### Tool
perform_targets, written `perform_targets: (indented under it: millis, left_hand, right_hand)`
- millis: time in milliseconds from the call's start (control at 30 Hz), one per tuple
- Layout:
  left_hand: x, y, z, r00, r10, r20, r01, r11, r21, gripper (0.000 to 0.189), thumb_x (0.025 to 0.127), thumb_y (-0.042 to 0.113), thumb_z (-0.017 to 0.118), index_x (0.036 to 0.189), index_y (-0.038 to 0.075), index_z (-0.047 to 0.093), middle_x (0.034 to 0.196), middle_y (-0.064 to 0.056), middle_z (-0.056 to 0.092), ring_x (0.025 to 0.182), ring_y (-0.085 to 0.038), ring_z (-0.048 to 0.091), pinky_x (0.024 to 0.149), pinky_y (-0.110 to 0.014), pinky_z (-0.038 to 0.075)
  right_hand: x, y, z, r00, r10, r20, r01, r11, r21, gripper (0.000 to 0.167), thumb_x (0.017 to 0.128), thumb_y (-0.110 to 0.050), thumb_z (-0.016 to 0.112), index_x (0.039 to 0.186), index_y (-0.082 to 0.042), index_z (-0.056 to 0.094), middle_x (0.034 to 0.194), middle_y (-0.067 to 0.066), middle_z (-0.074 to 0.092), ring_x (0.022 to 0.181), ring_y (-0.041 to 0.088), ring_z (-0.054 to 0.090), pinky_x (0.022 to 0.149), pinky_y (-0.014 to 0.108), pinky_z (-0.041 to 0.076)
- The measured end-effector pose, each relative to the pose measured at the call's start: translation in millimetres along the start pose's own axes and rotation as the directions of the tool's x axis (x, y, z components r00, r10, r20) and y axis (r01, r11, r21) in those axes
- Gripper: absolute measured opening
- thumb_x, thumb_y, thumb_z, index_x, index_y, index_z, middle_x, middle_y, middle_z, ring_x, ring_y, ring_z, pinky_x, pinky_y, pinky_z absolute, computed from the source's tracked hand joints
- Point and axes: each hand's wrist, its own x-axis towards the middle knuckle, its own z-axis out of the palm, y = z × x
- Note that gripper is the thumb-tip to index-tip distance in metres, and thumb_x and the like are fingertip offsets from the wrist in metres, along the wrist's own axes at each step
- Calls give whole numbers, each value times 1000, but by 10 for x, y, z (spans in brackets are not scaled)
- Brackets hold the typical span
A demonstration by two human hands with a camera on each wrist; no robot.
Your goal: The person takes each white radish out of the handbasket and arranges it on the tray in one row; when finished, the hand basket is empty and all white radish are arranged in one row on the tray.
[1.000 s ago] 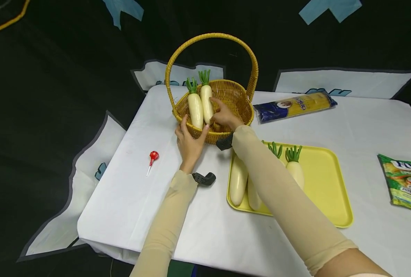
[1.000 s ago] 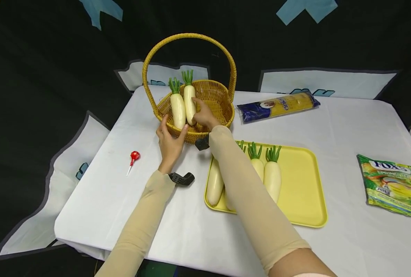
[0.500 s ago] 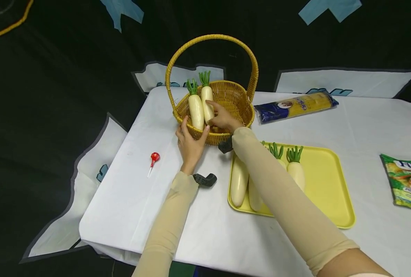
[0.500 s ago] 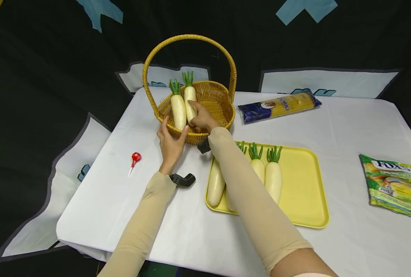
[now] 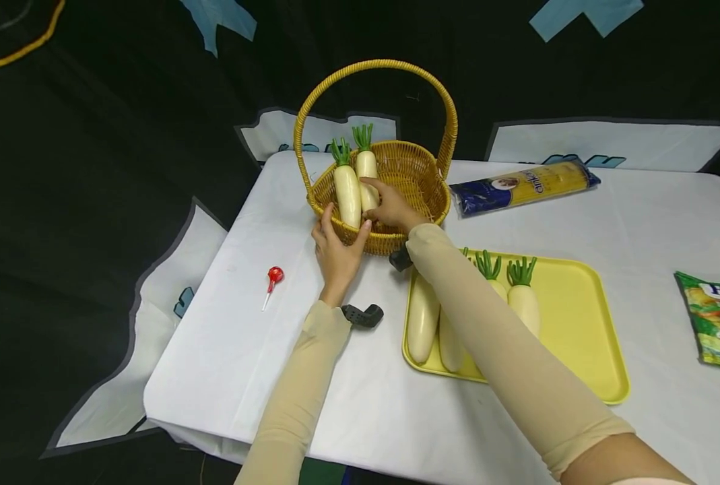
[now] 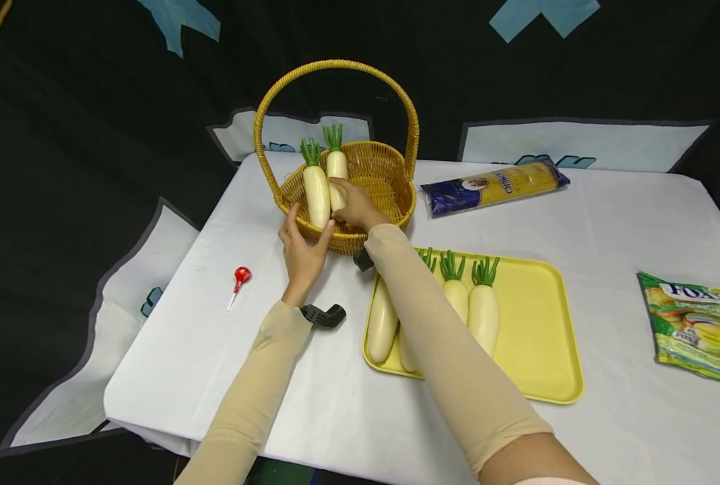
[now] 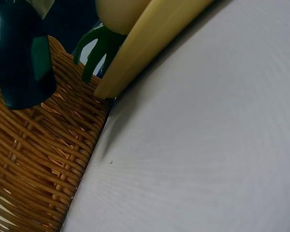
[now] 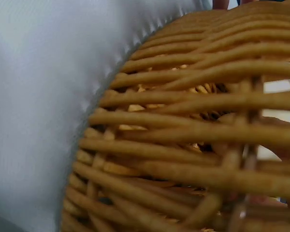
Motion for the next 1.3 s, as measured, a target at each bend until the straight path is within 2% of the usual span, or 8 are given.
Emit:
perform_targets:
  millis: [300,533,700,900,1033,1200,1233,1300]
  left_hand:
    - [-40,0,38,1000,-18,24,18,1000,6,79,76,65,53,141,37,17,139,-21,24,120,-42,38,99,-53,31]
    - [-32,-14,53,1000,-1,7,1,1000,18,80,77,66,53,141,34,18,138,-23,25,118,-43,40,99,-53,31]
    - [-35,-14,56,1000,4,11,-4,1000,18,80,77,65,53,141,33,18,137,-23,26,117,-43,40,98,-53,31]
    - [-32,-23,60,1000,14,2,-15,1000,21,79,77,65,53,141,34,19,136,-23,27,115,-42,42,96,-53,33]
    - [-22,-30,63,1000,16,1,-16,1000,16,80,76,68,51,141,35,17,137,-23,25,117,-42,40,97,-53,32]
    - [-2,-35,54,1000,18,-3,-18,1000,10,81,76,70,49,141,33,18,138,-23,24,118,-43,39,98,-55,30]
    - [5,-34,48,1000,17,-2,-17,1000,8,81,76,69,49,141,32,18,138,-23,24,118,-43,39,98,-55,30]
    - [17,-30,30,1000,11,2,-11,1000,7,81,77,68,50,141,32,18,138,-22,23,119,-43,39,98,-55,30]
  right_hand:
    - [-31,50,-22,999,-26,-32,24,998,-58,73,78,2,61,141,-20,32,133,20,43,96,25,50,73,31,45]
    - [-80,45,-56,999,-21,-36,21,1000,-15,73,77,2,59,141,-21,32,112,19,53,75,20,48,57,23,40]
    - [-119,41,-78,1000,6,-25,-3,994,108,72,77,0,58,140,-23,32,100,17,53,70,17,48,55,22,40]
    - [-153,25,-100,999,36,-15,-31,972,233,68,81,-5,57,140,-27,32,89,12,51,66,19,49,62,33,45]
    - [-185,-9,-134,999,49,7,-49,950,308,65,83,-7,56,140,-29,32,88,13,53,67,20,50,71,43,47]
    - [-268,-104,-207,995,85,56,-100,915,390,64,84,-10,56,139,-31,32,107,13,52,78,16,51,87,48,44]
    - [-290,-127,-226,994,90,68,-110,897,428,63,84,-9,55,139,-31,32,111,12,50,79,16,50,90,48,43]
    - [-331,-166,-269,990,95,101,-134,841,525,61,86,-8,52,140,-29,32,112,10,48,80,15,50,93,46,41]
